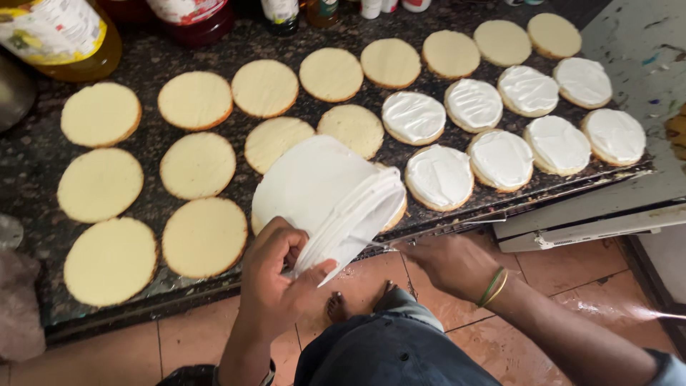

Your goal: The person applies white icing onto several small, round cake bases using a flat spatula and a bucket of frosting.

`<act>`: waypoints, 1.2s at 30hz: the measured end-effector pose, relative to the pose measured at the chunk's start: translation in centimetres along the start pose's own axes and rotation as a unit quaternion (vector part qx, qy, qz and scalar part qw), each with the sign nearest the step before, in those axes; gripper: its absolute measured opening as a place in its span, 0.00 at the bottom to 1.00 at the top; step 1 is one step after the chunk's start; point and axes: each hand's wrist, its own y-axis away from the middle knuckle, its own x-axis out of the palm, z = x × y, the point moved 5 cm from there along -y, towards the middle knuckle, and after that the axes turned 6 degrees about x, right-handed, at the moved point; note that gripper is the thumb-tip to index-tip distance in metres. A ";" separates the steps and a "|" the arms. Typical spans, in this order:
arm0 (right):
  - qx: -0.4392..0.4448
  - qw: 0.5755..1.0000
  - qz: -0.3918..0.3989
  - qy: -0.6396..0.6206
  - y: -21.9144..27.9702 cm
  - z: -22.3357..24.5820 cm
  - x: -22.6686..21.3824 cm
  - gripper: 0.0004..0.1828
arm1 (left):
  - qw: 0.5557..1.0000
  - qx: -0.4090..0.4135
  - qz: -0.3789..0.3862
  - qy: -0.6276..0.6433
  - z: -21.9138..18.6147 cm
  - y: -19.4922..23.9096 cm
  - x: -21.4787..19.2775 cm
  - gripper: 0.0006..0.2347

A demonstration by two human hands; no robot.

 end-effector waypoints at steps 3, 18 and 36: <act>-0.012 0.980 0.025 -0.198 1.2 0.7 2.8 0.30 | 0.996 0.047 -0.046 0.060 1.2 0.5 -0.3 0.13; 0.138 0.920 -0.239 -0.279 1.2 2.3 3.4 0.23 | 0.930 0.014 -0.257 0.262 4.4 1.3 2.4 0.12; 0.020 0.957 -0.235 0.167 -0.1 1.3 -5.0 0.21 | 0.983 -0.008 -0.131 0.132 2.3 1.1 -0.3 0.12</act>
